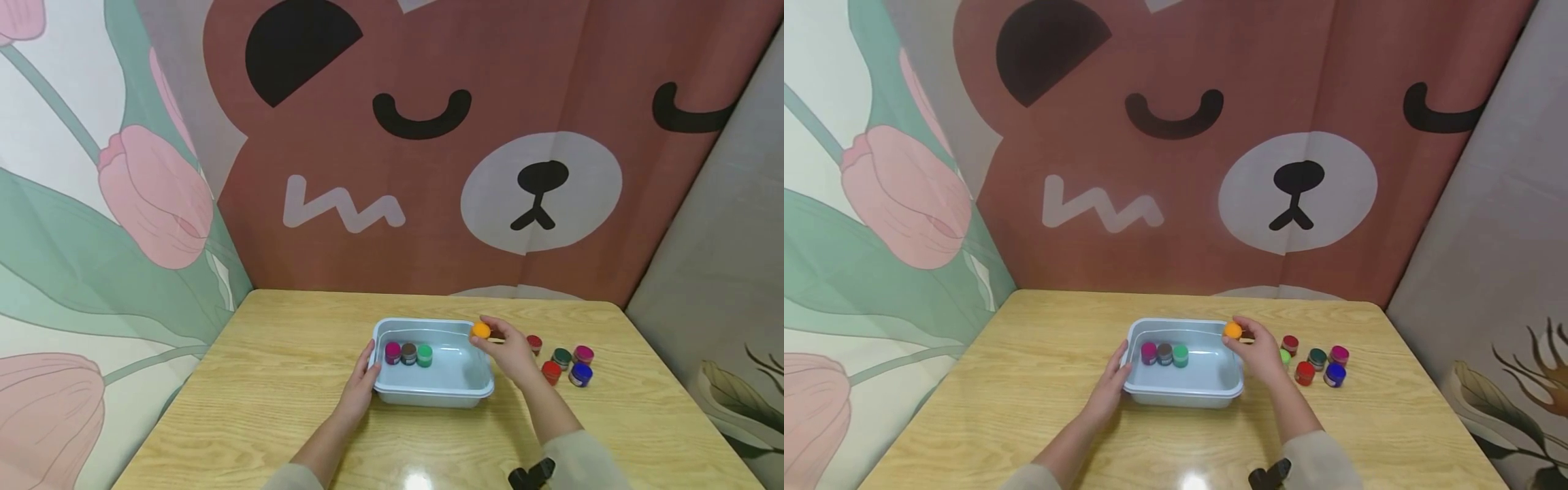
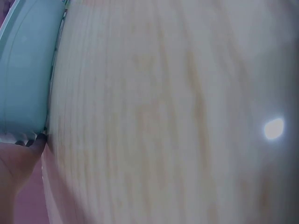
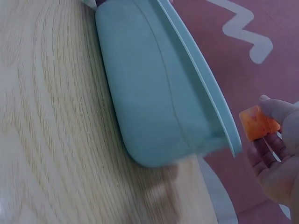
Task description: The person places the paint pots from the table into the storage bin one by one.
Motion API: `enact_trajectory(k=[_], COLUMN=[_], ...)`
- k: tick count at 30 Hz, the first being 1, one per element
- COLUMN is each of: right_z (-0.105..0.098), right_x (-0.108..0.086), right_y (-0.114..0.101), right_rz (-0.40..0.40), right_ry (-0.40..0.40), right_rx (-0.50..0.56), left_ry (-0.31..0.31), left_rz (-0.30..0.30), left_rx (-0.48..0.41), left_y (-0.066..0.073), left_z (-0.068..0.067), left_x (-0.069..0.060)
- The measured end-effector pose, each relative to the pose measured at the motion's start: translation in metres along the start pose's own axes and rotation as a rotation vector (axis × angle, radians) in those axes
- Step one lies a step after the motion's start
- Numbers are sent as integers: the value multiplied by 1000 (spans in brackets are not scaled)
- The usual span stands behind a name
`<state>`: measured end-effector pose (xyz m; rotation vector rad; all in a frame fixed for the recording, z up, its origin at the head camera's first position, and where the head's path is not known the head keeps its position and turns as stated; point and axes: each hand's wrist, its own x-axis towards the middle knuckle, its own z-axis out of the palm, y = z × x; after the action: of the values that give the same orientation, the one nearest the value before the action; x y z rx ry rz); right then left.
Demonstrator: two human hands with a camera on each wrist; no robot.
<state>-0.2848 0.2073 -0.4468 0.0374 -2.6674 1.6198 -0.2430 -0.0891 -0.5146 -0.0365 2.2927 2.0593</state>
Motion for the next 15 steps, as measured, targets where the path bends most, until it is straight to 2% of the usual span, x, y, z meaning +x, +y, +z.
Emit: enact_trajectory(k=[9,15], right_z=[23,37], right_x=[9,18], right_y=[-13,-13], right_rz=[-7,-20], right_ry=[-22,-27], right_rx=[16,-24], left_ry=[15,-1], left_rz=[-11,1], left_rx=[11,20], left_y=[-1,3], left_z=[1,-1], left_x=[1,-2])
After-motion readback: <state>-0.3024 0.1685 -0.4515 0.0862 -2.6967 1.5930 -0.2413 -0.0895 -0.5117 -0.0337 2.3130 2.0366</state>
